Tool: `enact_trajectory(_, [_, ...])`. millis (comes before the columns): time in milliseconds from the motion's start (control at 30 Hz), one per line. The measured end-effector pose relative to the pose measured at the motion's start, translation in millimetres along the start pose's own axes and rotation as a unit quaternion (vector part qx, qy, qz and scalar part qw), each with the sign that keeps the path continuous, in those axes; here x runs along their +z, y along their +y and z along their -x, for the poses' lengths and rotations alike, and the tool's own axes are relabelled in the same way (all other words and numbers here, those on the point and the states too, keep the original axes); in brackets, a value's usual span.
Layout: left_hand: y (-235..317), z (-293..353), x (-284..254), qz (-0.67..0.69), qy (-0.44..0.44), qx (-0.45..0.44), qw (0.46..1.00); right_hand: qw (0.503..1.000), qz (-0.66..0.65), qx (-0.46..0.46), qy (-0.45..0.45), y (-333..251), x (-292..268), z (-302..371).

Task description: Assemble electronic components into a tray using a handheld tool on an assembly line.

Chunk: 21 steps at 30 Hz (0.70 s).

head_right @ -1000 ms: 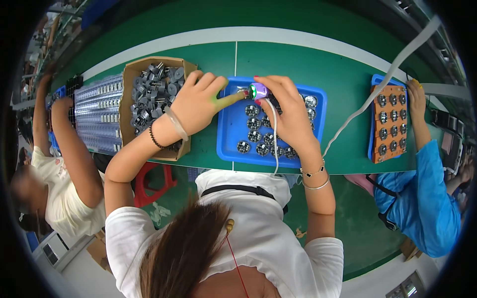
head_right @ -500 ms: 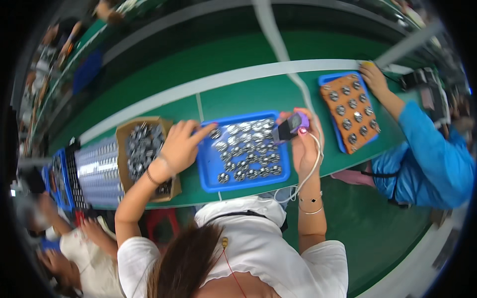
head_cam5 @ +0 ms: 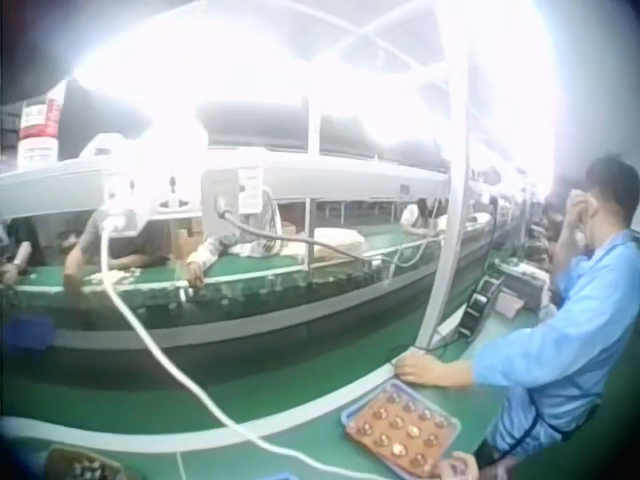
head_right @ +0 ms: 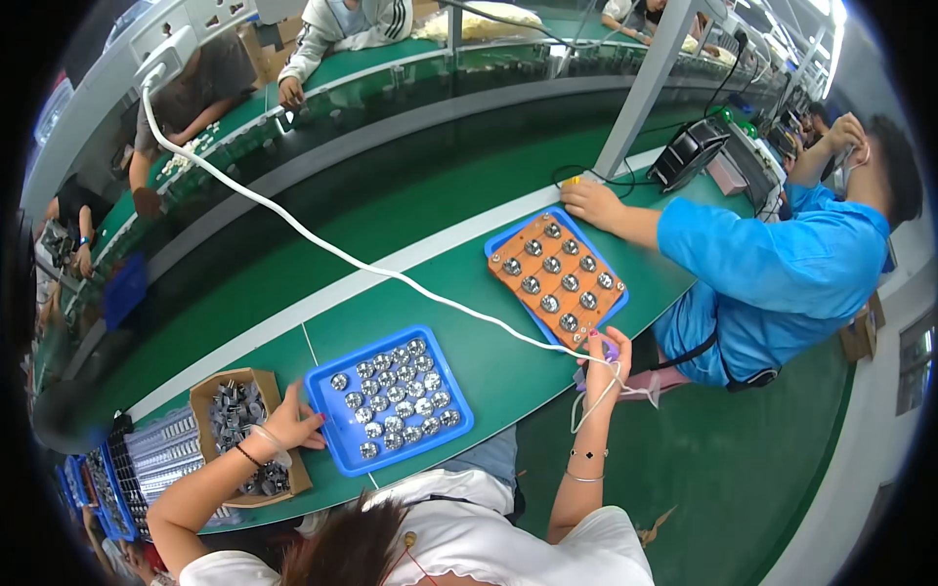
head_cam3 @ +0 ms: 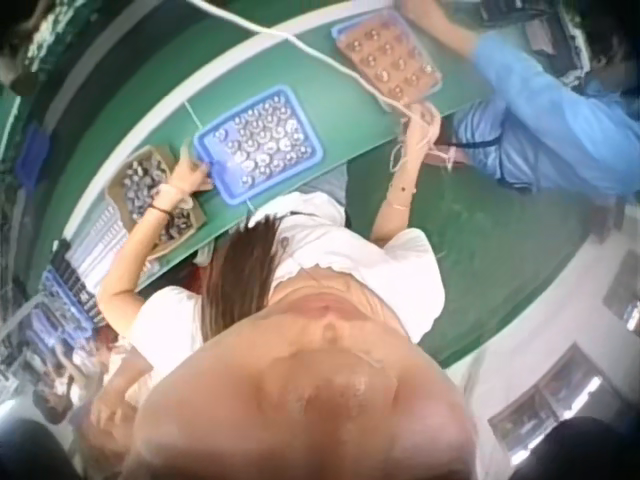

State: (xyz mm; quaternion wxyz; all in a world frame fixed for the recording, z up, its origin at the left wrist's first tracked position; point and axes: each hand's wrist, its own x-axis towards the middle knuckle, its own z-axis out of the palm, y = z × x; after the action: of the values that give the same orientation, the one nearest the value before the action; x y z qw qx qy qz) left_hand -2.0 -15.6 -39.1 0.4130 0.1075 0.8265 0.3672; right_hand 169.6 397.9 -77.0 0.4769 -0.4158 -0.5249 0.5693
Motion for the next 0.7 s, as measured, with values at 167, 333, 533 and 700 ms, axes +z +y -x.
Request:
enact_trajectory(167, [-28.4,-8.3,20.2,0.253,-0.024,-0.11,0.961,0.994,0.028,0.073,-0.081,4.9,1.1,-13.5])
enact_trajectory(333, [-24.8,-7.7,29.8,0.261,0.009,-0.074,0.963,0.989,0.051,0.097,-0.102,12.0,-3.5,-19.8])
enact_trajectory(533, [-2.8,-30.1,15.9,0.28,0.024,-0.004,0.96,0.993,0.059,0.065,-0.084,28.3,9.5,-39.2])
enact_trajectory(700, [21.9,-69.9,-15.0,0.28,0.08,0.033,0.956,0.991,0.084,0.045,-0.09,39.7,-1.0,-61.1])
